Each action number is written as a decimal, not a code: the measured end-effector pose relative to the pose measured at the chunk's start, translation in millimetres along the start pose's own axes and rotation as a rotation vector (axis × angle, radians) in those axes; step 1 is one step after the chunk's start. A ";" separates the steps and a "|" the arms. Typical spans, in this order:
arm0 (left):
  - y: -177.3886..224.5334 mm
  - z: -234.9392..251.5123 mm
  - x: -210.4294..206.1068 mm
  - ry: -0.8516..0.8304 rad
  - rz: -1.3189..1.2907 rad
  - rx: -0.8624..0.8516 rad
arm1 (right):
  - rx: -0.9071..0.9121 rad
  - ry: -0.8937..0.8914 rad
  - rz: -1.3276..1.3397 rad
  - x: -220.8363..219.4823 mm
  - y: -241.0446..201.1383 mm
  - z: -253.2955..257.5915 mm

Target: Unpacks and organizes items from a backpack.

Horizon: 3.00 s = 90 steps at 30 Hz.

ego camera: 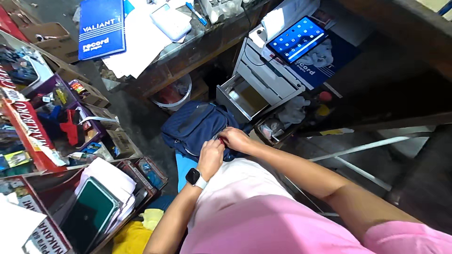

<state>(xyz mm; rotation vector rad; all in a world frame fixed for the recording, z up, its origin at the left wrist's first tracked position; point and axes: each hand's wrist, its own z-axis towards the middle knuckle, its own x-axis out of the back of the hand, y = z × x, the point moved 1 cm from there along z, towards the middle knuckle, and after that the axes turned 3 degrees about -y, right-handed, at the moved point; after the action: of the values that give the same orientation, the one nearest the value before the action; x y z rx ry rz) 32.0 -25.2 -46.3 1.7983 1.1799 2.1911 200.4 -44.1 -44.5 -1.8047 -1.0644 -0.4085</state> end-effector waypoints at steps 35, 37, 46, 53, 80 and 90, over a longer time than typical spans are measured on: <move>-15.8 16.0 -10.9 0.008 -0.118 0.092 | -0.052 0.329 0.375 37.6 4.9 -33.5; -14.2 17.2 -12.9 -0.009 -0.050 0.083 | -0.077 0.253 0.268 43.7 17.5 -36.5; -17.0 17.6 -14.3 0.100 -0.213 0.145 | 0.066 0.230 1.084 35.9 -10.6 -54.0; -21.7 9.4 -13.9 0.328 -0.152 0.109 | 0.021 -0.042 -0.284 48.1 7.8 -80.2; -2.0 -17.7 27.5 0.538 -1.104 0.423 | -0.159 0.736 0.850 80.0 37.3 -75.5; 16.6 -32.6 79.6 0.609 -1.103 0.165 | 0.469 -0.053 0.495 33.4 1.3 -40.3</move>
<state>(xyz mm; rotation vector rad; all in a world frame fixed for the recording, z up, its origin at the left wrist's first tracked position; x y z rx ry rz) -14.4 -13.5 27.1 0.2000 1.8482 1.8930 227.2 -62.8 -3.5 -1.5809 -0.6420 0.1790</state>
